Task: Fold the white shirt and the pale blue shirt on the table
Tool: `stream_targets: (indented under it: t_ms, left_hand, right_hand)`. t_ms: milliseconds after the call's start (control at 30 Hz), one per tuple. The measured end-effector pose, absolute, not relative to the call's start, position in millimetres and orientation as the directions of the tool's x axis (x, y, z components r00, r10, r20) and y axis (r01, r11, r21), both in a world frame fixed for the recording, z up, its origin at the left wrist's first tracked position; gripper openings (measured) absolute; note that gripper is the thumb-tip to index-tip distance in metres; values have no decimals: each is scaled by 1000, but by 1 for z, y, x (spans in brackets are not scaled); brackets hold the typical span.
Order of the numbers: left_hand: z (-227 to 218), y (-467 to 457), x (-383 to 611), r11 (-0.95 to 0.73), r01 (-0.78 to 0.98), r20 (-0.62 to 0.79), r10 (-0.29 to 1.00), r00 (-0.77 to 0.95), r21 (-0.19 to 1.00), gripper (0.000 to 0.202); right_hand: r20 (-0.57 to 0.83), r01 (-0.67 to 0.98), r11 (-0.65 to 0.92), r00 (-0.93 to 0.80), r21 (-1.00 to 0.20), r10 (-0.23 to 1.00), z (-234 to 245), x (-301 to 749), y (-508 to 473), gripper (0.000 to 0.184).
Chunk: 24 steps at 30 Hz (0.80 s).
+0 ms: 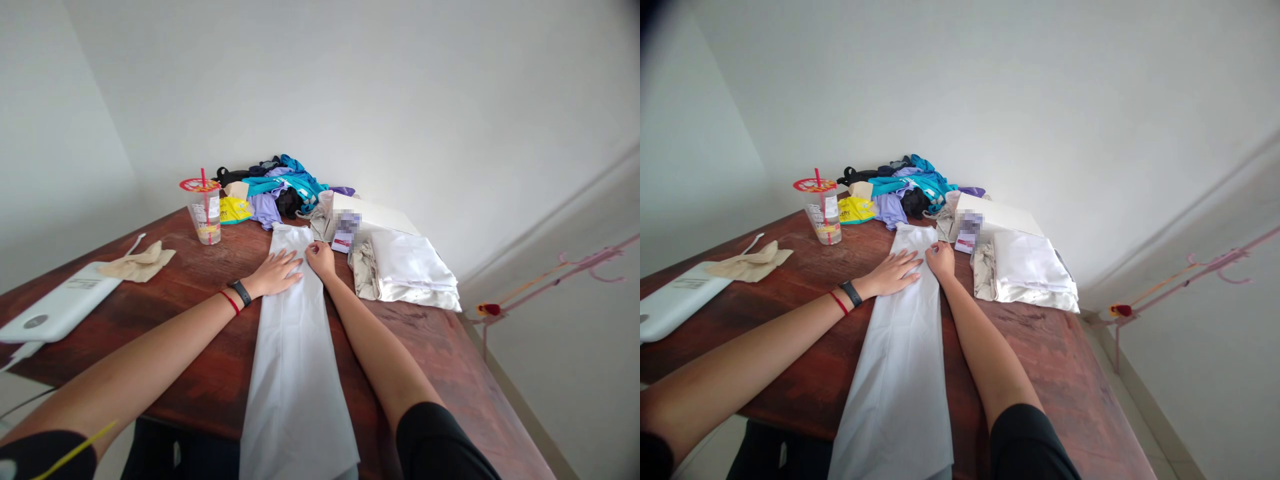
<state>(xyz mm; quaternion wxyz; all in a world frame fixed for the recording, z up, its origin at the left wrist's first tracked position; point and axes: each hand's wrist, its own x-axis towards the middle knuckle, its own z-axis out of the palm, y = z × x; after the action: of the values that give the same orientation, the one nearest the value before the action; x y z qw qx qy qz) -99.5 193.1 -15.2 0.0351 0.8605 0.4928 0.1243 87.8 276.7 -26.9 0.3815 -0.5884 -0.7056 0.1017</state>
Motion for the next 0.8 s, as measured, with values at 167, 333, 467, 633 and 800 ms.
stream_targets:
  t_ms: [167, 333, 467, 633, 800]
  left_hand:
    - [-14, 193, -99, -499, 841, 158, 866, 475, 207, 63]
    - [-13, 192, -99, -495, 848, 152, 868, 473, 189, 62]
    - [-12, 191, -98, -493, 853, 143, 869, 473, 173, 61]
    - [-11, 185, -99, -543, 825, 121, 840, 529, 158, 65]
    - [-8, 174, -97, -584, 805, 177, 807, 563, 101, 66]
  right_hand:
    - [301, 742, 243, -59, -624, 952, -22, 87, 273, 26]
    - [282, 749, 246, -83, -615, 956, -19, 89, 273, 24]
    - [284, 746, 258, -96, -614, 954, -20, 90, 274, 23]
    - [283, 741, 267, -109, -616, 953, -22, 89, 273, 24]
    - [289, 732, 268, -101, -627, 952, -23, 90, 275, 21]
